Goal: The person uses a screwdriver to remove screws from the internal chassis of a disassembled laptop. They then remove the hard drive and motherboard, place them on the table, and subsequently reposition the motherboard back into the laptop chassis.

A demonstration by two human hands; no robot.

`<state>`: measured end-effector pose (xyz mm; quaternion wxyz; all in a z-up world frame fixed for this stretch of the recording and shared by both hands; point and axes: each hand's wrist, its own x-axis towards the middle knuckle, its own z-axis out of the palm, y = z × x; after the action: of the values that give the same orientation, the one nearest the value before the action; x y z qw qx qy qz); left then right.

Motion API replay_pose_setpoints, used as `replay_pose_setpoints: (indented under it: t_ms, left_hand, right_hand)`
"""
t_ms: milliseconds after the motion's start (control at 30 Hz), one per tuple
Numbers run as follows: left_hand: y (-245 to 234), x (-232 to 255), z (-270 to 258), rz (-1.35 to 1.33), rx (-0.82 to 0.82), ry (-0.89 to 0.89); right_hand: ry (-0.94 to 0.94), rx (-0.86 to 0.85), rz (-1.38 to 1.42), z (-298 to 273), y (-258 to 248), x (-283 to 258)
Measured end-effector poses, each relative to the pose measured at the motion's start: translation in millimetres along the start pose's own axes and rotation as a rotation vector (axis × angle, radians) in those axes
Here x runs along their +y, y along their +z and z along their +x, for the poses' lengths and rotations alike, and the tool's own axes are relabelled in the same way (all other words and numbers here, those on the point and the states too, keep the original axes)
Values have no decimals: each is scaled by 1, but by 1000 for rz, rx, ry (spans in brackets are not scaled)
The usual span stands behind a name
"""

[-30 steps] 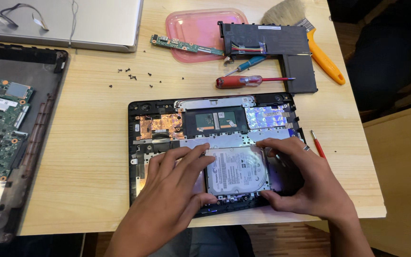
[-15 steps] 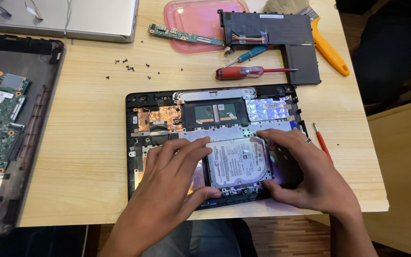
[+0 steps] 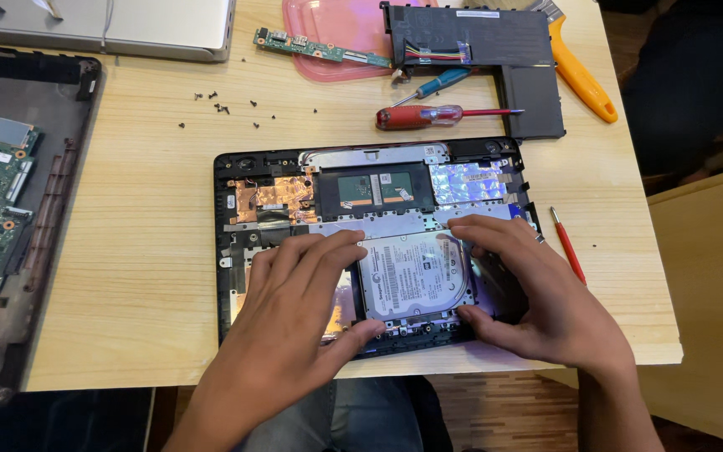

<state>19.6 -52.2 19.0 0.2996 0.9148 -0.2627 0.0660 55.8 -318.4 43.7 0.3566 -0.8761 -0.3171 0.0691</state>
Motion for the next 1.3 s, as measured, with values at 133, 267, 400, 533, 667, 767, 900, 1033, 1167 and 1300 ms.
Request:
replay_pose_setpoints:
  t_ms: [133,267,400,533,667,767,900,1033,1167,1300]
  left_hand:
    - [0,1,0,2,5,-10]
    - [0,2,1,6,8,-8]
    - [-1,1,1,-11,4,-14]
    - [-1,1,0,-18,15,-10]
    - [2,1,-2,43,-2,23]
    - [4,-1,-3,98,-8,44]
    - [5,-2,-4,97,-13,56]
    - [2,-1,-3,26,-24,52]
    - [3,0,-3,75,9,58]
    - [2,2,-2,65,34,36]
  right_hand:
    - [-30,4,-30,0,1,2]
    - [-22,-1,-44,-1,1,2]
    - [-47,-2,-53,0,0,1]
    - [-47,1,-54,-1,1,2]
    - [-40,33,-55,-3,3,5]
    - [-41,25,-44,-3,3,5]
    - [-64,17,-83,-4,3,7]
    - [-57,10,-72,-4,2,5]
    - [-61,7,-77,-3,2,6]
    - [-63,-12,-71,-2,1,5]
